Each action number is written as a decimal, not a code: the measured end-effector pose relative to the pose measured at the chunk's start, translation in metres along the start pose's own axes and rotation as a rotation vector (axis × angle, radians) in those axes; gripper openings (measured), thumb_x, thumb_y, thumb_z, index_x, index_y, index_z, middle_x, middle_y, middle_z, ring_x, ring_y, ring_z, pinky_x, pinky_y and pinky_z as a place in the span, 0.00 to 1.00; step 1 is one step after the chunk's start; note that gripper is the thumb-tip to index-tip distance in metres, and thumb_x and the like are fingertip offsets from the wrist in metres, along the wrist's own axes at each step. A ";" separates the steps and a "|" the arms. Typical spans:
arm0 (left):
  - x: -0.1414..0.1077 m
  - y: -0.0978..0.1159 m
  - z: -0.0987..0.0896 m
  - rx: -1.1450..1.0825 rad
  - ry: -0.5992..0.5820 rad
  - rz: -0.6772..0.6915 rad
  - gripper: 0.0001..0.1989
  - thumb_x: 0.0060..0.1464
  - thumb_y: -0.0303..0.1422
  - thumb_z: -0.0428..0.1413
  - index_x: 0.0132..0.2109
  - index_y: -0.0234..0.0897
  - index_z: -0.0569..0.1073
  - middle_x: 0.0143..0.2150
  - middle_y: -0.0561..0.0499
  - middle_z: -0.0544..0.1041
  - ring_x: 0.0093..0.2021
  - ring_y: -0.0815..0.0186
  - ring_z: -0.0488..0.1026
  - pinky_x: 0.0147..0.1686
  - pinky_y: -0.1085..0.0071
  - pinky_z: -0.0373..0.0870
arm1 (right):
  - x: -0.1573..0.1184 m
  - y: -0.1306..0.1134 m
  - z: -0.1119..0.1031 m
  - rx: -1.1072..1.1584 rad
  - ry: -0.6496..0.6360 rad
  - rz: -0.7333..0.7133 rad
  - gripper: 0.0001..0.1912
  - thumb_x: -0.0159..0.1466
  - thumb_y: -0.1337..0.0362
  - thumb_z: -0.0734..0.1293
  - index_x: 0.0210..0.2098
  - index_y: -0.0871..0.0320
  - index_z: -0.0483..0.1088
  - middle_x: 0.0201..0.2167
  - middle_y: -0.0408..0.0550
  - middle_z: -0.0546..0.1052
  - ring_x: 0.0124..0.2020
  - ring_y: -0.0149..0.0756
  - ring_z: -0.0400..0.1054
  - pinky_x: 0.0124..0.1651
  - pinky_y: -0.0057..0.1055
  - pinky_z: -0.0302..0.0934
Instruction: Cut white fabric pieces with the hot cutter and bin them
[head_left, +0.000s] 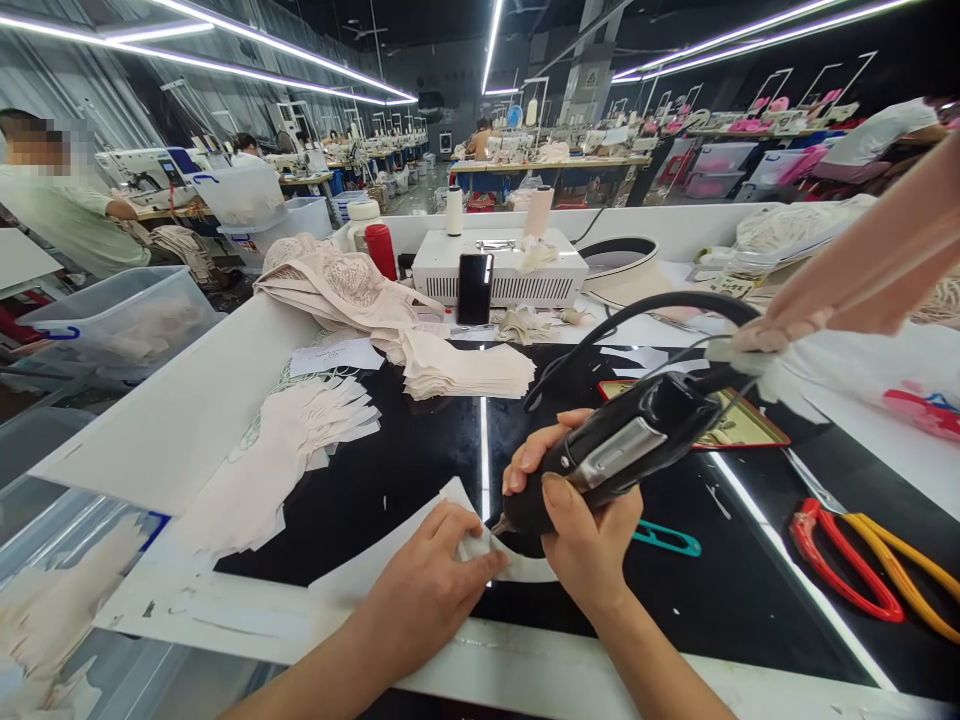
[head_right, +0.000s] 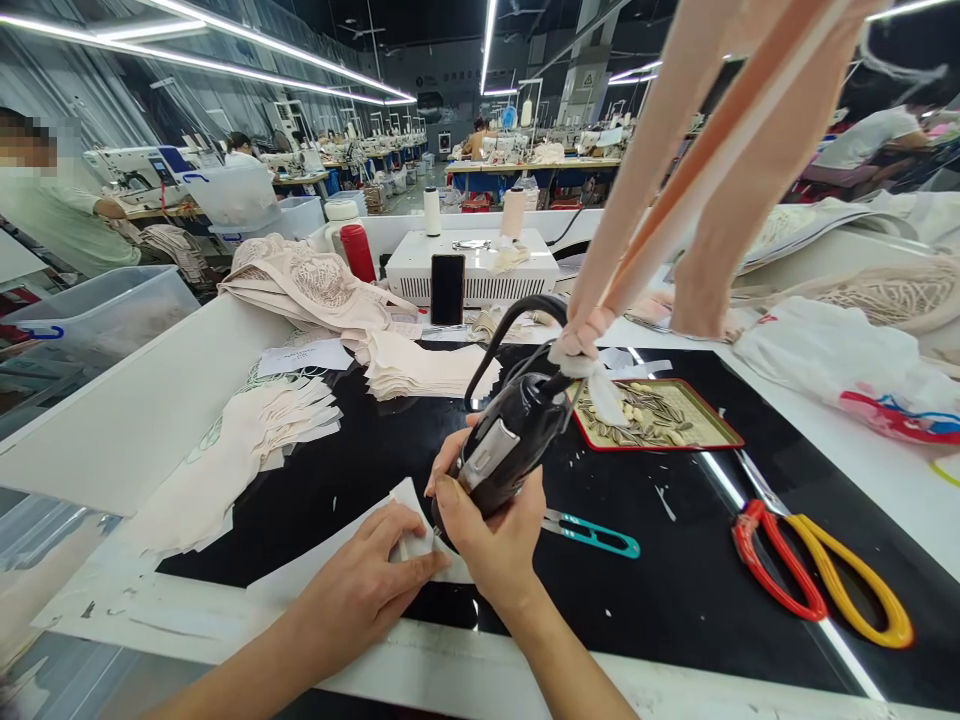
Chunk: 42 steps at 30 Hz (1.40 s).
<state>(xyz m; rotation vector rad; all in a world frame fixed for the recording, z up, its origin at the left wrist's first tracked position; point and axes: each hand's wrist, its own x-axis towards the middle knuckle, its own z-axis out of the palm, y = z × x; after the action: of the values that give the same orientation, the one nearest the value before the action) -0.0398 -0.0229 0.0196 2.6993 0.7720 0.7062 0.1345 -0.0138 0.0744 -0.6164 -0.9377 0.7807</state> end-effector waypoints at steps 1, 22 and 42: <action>0.000 0.000 0.000 0.001 -0.002 -0.001 0.18 0.65 0.19 0.54 0.57 0.41 0.76 0.50 0.43 0.70 0.51 0.55 0.70 0.53 0.54 0.79 | 0.000 0.001 0.000 0.013 -0.002 -0.001 0.18 0.65 0.59 0.76 0.52 0.49 0.69 0.32 0.37 0.77 0.26 0.29 0.72 0.31 0.30 0.70; -0.001 -0.001 -0.010 -0.053 -0.041 -0.049 0.15 0.70 0.24 0.51 0.58 0.41 0.76 0.50 0.43 0.73 0.51 0.59 0.74 0.53 0.61 0.78 | 0.011 -0.015 -0.014 -0.124 0.042 -0.013 0.23 0.62 0.57 0.78 0.51 0.49 0.69 0.33 0.38 0.78 0.28 0.32 0.72 0.32 0.32 0.70; 0.031 -0.025 -0.021 -0.002 -0.176 -0.012 0.07 0.70 0.25 0.56 0.39 0.37 0.72 0.51 0.48 0.77 0.55 0.61 0.76 0.69 0.51 0.65 | -0.053 -0.021 -0.089 -0.836 -0.134 -0.225 0.04 0.68 0.64 0.70 0.40 0.49 0.78 0.29 0.42 0.81 0.27 0.34 0.76 0.29 0.26 0.71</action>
<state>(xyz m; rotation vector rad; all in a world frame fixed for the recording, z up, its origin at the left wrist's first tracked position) -0.0384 0.0170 0.0401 2.7074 0.7423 0.4588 0.1996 -0.0803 0.0241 -1.1621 -1.4378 0.1980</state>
